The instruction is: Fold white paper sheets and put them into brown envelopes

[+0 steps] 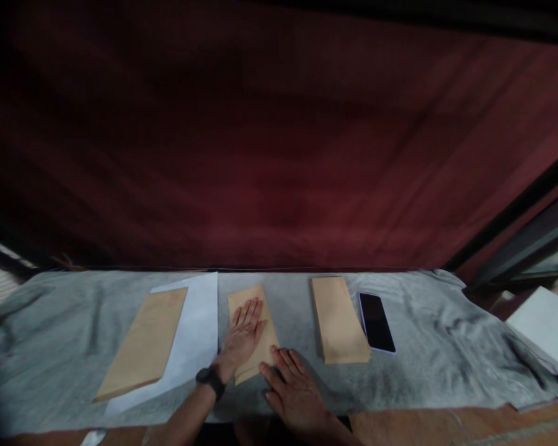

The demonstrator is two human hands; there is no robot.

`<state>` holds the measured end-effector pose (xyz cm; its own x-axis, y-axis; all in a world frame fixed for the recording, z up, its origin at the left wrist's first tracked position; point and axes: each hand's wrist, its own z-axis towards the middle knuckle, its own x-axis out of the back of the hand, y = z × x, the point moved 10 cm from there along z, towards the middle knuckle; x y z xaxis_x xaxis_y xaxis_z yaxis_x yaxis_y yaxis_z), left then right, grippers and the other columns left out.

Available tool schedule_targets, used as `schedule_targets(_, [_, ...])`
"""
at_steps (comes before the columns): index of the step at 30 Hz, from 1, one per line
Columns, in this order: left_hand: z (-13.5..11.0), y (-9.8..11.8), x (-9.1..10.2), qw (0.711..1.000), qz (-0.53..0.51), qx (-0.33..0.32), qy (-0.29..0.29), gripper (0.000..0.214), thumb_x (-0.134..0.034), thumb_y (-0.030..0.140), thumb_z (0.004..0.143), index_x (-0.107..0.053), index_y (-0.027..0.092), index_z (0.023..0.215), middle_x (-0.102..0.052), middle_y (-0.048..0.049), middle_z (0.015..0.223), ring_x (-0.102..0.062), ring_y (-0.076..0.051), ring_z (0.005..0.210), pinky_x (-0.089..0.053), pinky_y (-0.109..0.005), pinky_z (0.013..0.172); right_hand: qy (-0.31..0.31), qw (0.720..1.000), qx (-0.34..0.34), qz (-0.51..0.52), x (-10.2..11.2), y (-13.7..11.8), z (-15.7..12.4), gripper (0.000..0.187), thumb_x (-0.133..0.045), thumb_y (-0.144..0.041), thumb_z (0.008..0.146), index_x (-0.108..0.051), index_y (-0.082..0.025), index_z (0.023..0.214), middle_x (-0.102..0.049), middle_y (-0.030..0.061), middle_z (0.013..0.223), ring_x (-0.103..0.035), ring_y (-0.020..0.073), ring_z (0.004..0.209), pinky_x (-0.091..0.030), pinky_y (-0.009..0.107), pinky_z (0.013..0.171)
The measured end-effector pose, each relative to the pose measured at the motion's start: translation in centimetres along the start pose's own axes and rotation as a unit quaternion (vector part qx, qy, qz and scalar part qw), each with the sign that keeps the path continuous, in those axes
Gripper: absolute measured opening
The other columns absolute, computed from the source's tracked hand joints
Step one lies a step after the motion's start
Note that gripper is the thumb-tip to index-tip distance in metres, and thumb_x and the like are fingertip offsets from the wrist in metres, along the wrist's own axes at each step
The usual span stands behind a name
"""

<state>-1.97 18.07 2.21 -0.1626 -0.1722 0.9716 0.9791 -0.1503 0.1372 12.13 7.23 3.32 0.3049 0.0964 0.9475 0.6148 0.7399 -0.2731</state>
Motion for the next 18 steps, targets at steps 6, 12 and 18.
schedule_targets(6, [-8.4,1.0,0.4,0.994,-0.024,-0.02,0.105,0.063,-0.038,0.033,0.1,-0.022,0.016,0.159,-0.04,-0.0127,0.16,-0.035,-0.025,0.149,-0.034,-0.049,0.12,0.021,1.0,0.0,-0.016,0.3,-0.4,-0.1,0.065,-0.057,-0.027,0.1,-0.029,-0.033,0.158,-0.02,0.0037,0.167,-0.03,0.0233,0.15,-0.028,0.043,0.123])
schedule_targets(12, [-12.6,-0.4,1.4,0.974,-0.131,0.107,0.153,0.054,-0.04,0.03,0.098,-0.043,0.016,0.15,-0.05,-0.0166,0.152,-0.048,-0.031,0.14,-0.046,-0.051,0.11,0.056,0.998,-0.016,-0.04,0.0,-1.0,0.0,0.063,-0.053,-0.025,0.1,-0.029,-0.026,0.158,-0.027,0.005,0.165,-0.029,0.0224,0.15,-0.027,0.043,0.123])
schedule_targets(18, [-12.0,-2.0,2.0,0.899,-0.32,0.25,0.165,0.059,-0.053,0.023,0.084,-0.051,0.015,0.142,-0.053,-0.0188,0.146,-0.052,-0.032,0.136,-0.045,-0.049,0.111,0.07,0.993,-0.084,-0.036,-1.4,-1.4,1.2,0.052,-0.052,-0.022,0.099,-0.046,-0.016,0.15,-0.049,0.0083,0.154,-0.048,0.0246,0.138,-0.039,0.038,0.114])
